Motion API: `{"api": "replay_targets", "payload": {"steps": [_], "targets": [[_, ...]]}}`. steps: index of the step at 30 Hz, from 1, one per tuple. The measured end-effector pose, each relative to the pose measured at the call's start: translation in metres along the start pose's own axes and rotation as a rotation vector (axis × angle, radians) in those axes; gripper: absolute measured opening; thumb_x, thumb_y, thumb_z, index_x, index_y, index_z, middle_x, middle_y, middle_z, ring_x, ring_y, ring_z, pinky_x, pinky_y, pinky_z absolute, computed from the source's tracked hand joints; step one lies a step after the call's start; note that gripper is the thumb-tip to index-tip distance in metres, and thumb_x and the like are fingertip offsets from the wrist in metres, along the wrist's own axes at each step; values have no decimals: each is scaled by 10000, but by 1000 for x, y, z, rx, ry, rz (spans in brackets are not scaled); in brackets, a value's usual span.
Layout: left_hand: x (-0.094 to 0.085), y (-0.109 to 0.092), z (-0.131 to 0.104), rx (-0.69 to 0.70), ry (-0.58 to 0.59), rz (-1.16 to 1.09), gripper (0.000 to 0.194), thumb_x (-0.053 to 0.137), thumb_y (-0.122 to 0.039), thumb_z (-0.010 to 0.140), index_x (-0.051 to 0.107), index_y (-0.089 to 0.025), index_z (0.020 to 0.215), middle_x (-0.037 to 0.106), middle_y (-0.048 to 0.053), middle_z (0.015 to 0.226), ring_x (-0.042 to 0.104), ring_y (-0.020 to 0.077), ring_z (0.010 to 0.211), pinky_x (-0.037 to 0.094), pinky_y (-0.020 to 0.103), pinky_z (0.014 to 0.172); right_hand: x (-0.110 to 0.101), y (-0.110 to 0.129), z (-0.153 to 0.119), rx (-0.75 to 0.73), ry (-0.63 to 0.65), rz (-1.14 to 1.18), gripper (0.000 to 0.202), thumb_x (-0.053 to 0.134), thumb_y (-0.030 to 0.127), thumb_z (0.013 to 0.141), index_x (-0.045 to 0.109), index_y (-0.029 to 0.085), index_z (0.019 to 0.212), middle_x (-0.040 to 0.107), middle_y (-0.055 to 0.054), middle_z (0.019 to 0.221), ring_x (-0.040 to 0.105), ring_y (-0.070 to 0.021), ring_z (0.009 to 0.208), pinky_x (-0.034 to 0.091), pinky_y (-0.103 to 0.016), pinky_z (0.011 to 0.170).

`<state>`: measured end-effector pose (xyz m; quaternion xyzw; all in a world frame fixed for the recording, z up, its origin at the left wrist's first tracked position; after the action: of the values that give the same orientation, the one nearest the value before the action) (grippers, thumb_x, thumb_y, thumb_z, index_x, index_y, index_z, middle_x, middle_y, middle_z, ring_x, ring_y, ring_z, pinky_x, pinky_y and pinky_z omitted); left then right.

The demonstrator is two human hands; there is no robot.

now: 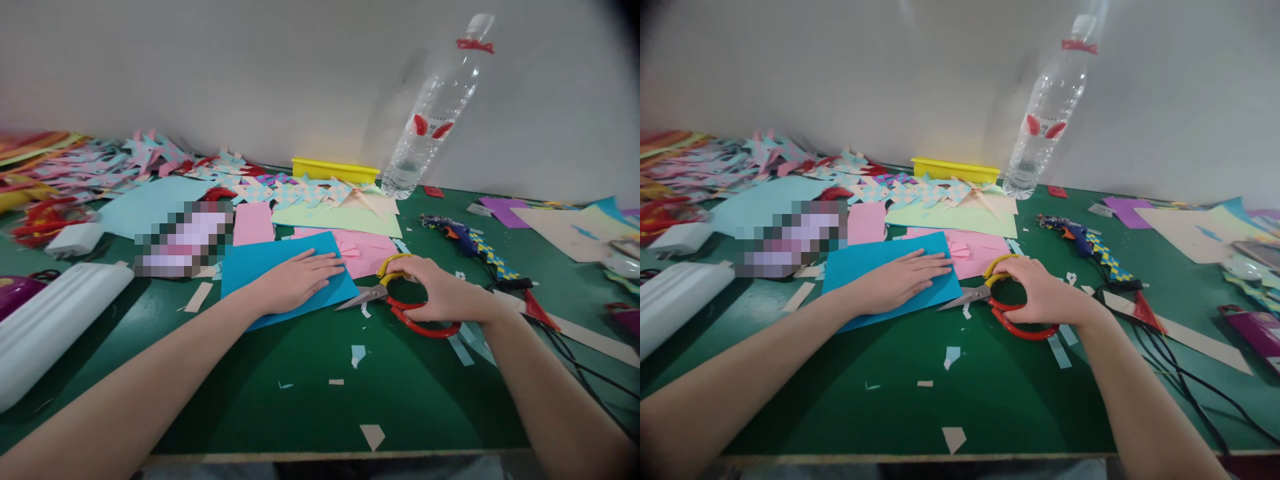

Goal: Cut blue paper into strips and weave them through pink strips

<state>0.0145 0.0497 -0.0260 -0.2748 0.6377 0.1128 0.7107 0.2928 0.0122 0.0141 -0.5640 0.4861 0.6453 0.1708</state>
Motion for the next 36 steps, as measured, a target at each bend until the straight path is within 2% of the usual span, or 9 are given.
{"api": "replay_targets", "payload": {"steps": [8,13,19,28,36], "targets": [[-4,-6,-1,36,6,15,540,333,-511,963,269,-293,1453,257,-22,1527,173,169,1417,55,359,1163,-9,4,-6,40,38,-14,498,634,337,700,519,307,1183,508,-22,1328,449,-278,1225,337,-447,1035],[-6,-12,-2,76,43,35,417,296,-392,1000,323,-378,1416,283,-95,1511,96,205,1431,25,441,1156,-8,7,-4,74,59,-13,490,623,378,711,526,295,1184,534,-24,1302,490,-274,1176,363,-433,1014],[-7,-14,-1,81,62,10,420,286,-300,1000,334,-404,1404,271,-116,1509,85,229,1431,0,505,1145,-9,5,-5,43,69,-5,473,632,371,704,537,291,1161,544,-28,1282,502,-269,1157,359,-442,1011],[-5,-12,0,66,50,10,494,261,-156,971,310,-347,1425,294,-95,1504,101,198,1430,22,466,1154,-1,7,-1,22,38,-8,456,630,364,713,541,288,1154,543,-40,1276,481,-276,1186,353,-445,1010],[-4,-10,-1,70,44,0,568,288,-78,933,296,-365,1424,296,-106,1503,117,202,1428,21,478,1151,2,8,1,-22,44,-15,458,650,320,707,527,281,1147,539,-41,1265,472,-269,1191,298,-464,1041]]}}
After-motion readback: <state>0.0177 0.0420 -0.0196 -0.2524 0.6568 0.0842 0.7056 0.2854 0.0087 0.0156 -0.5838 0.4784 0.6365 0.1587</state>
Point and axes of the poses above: each hand's wrist, its own z-axis towards the middle knuckle, its own x-axis out of the palm, y = z × x, the point moved 2 cm from there along z, towards the middle knuckle
